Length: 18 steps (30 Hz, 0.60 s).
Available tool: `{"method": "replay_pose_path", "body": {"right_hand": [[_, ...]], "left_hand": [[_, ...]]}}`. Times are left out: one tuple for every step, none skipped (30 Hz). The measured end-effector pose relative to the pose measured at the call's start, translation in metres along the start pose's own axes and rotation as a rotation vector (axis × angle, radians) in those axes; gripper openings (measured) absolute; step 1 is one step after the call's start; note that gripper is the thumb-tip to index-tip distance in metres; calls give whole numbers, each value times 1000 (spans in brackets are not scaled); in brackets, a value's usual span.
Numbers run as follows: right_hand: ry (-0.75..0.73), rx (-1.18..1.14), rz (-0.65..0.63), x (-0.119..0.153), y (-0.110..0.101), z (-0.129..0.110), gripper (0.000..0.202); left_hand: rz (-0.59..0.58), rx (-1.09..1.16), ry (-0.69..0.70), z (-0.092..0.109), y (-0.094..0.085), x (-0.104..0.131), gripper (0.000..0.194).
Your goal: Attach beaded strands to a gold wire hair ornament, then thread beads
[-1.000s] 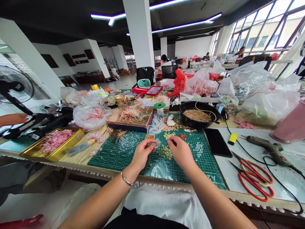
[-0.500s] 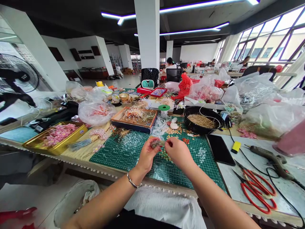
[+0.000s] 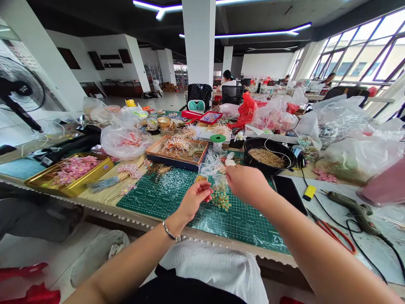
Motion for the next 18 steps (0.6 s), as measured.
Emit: {"method": "replay_pose_path", "body": {"right_hand": [[18, 24, -5, -1, -2, 12, 20], [48, 47, -3, -2, -5, 26, 20], [83, 66, -3, -3, -8, 42, 20], [114, 83, -8, -3, -9, 58, 20], [141, 98, -22, -4, -8, 73, 20], [166, 111, -41, -4, -4, 87, 21], [188, 122, -64, -5, 1, 99, 22], [210, 130, -90, -5, 8, 111, 23], [232, 136, -114, -4, 17, 120, 23], [256, 139, -137, -4, 26, 129, 24], [283, 139, -155, -4, 36, 136, 25], [312, 136, -165, -3, 45, 143, 25], [344, 132, -168, -2, 52, 149, 26], [378, 127, -164, -1, 59, 155, 27], [413, 121, -156, 0, 63, 161, 28], [447, 114, -144, 2, 65, 167, 29], [481, 105, -132, 6, 66, 173, 30], [510, 94, -120, 10, 65, 179, 31]], "left_hand": [[7, -35, 0, 0, -5, 2, 24], [14, -71, 2, 1, -10, 4, 21], [21, -108, 4, 1, -15, 7, 20], [27, -142, 7, 1, -19, 9, 18], [32, -175, 11, 1, -22, 11, 17], [35, -204, 16, 1, -24, 12, 16], [35, -232, 21, 0, -25, 13, 16], [30, -258, 25, -1, -25, 14, 15], [22, -284, 29, -2, -24, 14, 15], [13, -310, 33, -3, -22, 14, 15], [3, -335, 37, -4, -21, 13, 15], [-6, -359, 40, -5, -20, 13, 15], [-14, -380, 41, -6, -19, 12, 15], [-21, -398, 42, -7, -19, 12, 15], [-27, -413, 40, -7, -19, 11, 15], [-32, -424, 38, -8, -20, 11, 15], [-36, -432, 36, -8, -20, 11, 15], [-37, -438, 32, -8, -21, 11, 16]]}}
Point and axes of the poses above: each hand's wrist, its own x-axis away from the middle knuckle, its own y-axis out of the palm, z = x × y, the point moved 7 cm from there along -x, towards the middle knuckle, and after that the axes turned 1 degree about -z, right-handed, at the moved point
